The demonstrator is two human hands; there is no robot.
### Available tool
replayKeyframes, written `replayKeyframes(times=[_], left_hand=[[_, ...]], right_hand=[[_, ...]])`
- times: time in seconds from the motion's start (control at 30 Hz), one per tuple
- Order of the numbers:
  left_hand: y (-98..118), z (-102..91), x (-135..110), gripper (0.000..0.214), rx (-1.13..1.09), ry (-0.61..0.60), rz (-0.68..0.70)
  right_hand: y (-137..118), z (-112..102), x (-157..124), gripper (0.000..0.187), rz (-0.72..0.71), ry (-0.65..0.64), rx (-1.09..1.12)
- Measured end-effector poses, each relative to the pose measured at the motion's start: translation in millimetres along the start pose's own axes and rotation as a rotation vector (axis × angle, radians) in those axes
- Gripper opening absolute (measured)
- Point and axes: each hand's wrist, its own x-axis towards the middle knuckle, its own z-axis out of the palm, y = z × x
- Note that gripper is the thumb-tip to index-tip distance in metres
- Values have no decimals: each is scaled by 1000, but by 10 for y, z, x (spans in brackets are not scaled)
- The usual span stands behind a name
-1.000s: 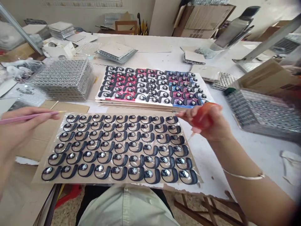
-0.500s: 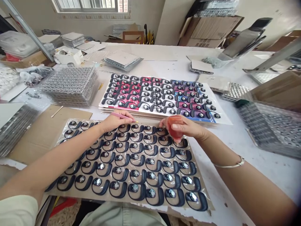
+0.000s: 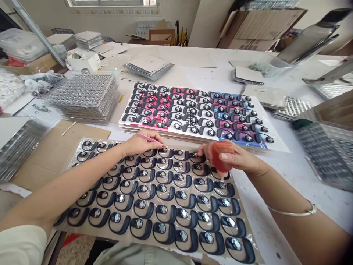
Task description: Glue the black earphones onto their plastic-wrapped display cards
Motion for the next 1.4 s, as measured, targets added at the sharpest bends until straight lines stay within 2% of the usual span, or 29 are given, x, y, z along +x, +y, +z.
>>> replayKeyframes(times=[0.1, 0.27, 0.4, 0.5, 0.63, 0.83, 1.03, 1.13, 1.23, 1.33, 1.4], left_hand=[[13, 19, -5, 20, -17, -40, -13], [5, 117, -71, 19, -47, -103, -31], [-1, 207, -120, 19, -136, -159, -57], [17, 229, -127, 17, -134, -131, -64], [58, 221, -127, 14, -122, -94, -58], [48, 243, -130, 10, -196, -97, -70], [93, 230, -150, 8, -136, -54, -21], [192, 189, -255, 12, 43, 69, 60], [246, 210, -420, 14, 286, 159, 172], [187, 304, -564, 16, 482, 123, 324], [115, 372, -622, 16, 593, 111, 465]], right_hand=[[9, -29, -45, 40, 75, -89, 70], [3, -6, -202, 37, 95, -24, 110], [11, 215, -332, 38, 8, 76, 296], [-6, 449, -360, 40, -10, -1, 470], [-36, 613, -334, 35, 87, -166, 457], [56, 570, -265, 35, 91, -143, 362], [74, 530, -269, 39, 61, -110, 384], [-78, 476, -210, 42, -3, 17, 396], [-303, 441, -20, 42, -68, 341, 345], [-443, 484, 242, 42, 0, 675, 339], [-433, 559, 387, 42, 22, 777, 342]])
